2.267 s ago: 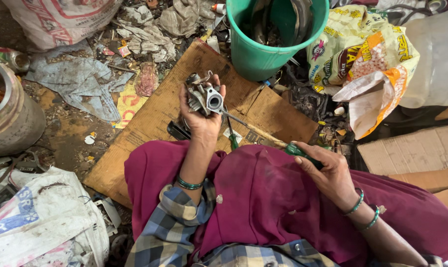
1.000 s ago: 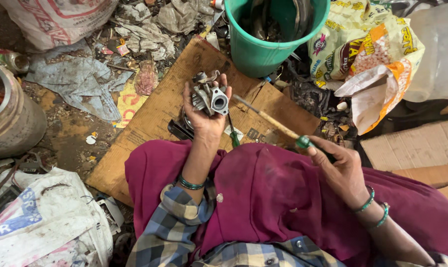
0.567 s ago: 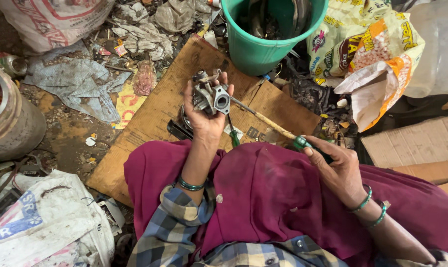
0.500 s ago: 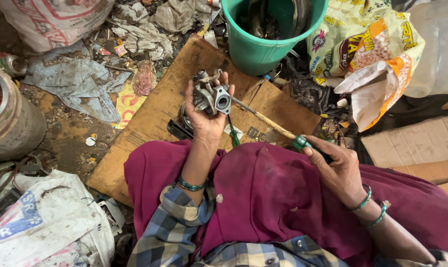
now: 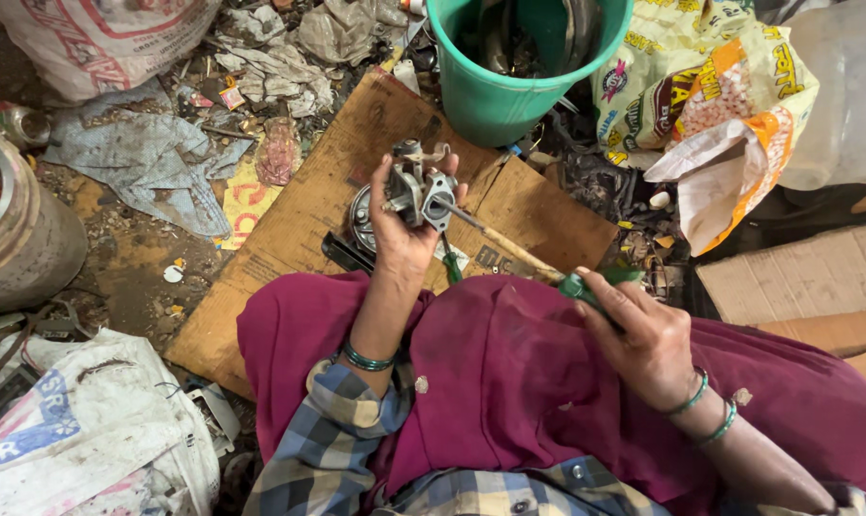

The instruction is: The person sits on the ground holding a small metal engine component and uses a screwdriver to work on it, repeatedly repositioning the part and driving the screwdriver into different points on the casting while turning the part over between passes.

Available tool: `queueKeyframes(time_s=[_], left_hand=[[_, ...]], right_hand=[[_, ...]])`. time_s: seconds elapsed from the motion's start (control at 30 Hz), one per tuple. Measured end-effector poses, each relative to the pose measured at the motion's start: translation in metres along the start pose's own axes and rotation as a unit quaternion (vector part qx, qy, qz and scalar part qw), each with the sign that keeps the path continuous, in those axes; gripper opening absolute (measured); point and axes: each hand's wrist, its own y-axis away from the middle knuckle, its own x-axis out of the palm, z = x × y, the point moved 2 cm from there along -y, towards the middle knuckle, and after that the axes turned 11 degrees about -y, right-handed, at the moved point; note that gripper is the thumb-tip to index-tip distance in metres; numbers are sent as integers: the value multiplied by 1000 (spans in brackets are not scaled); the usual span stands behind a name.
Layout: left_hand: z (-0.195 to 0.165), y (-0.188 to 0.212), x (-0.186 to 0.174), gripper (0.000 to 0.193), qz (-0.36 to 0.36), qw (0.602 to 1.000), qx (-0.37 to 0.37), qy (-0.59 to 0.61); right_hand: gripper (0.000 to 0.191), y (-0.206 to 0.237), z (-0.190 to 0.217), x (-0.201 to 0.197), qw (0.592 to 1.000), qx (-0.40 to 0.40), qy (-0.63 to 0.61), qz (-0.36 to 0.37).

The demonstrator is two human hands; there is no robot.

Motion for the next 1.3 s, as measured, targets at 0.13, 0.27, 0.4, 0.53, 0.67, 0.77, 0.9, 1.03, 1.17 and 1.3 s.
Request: queueKeyframes(time_s=[0.13, 0.27, 0.4, 0.53, 0.67, 0.77, 0.9, 1.03, 1.17, 1.3], left_hand=[[4, -3, -3, 38, -33, 999, 10, -2], [6, -4, -5, 37, -38, 999, 14, -9], [8, -5, -6, 36, -50, 998, 14, -19], [7, -6, -7, 36, -63, 996, 32, -47], [3, -7, -10, 39, -77, 995, 46, -49], [2, -7, -13, 40, -87, 991, 76, -63], [-6, -12, -16, 38, -71, 994, 79, -4], [-12, -11, -20, 43, -14, 996, 61, 61], [-16, -13, -21, 48, -4, 996, 62, 71], [-16, -12, -19, 48, -25, 996, 63, 49]], right_hand=[[46, 2, 5, -1, 997, -30, 71, 7], [48, 3, 5, 0, 995, -49, 82, 21], [49, 2, 3, -1, 995, -49, 78, 24], [50, 3, 6, 0, 993, -70, 87, 28], [52, 7, 12, 3, 989, -85, 111, 46], [53, 8, 11, 3, 987, -81, 127, 53], [50, 7, 4, 3, 982, -64, 163, 68], [48, -2, -7, 5, 983, -14, 170, 71], [41, -7, -3, -5, 991, -14, 129, 12], [42, -6, 7, -8, 997, -25, 72, 4]])
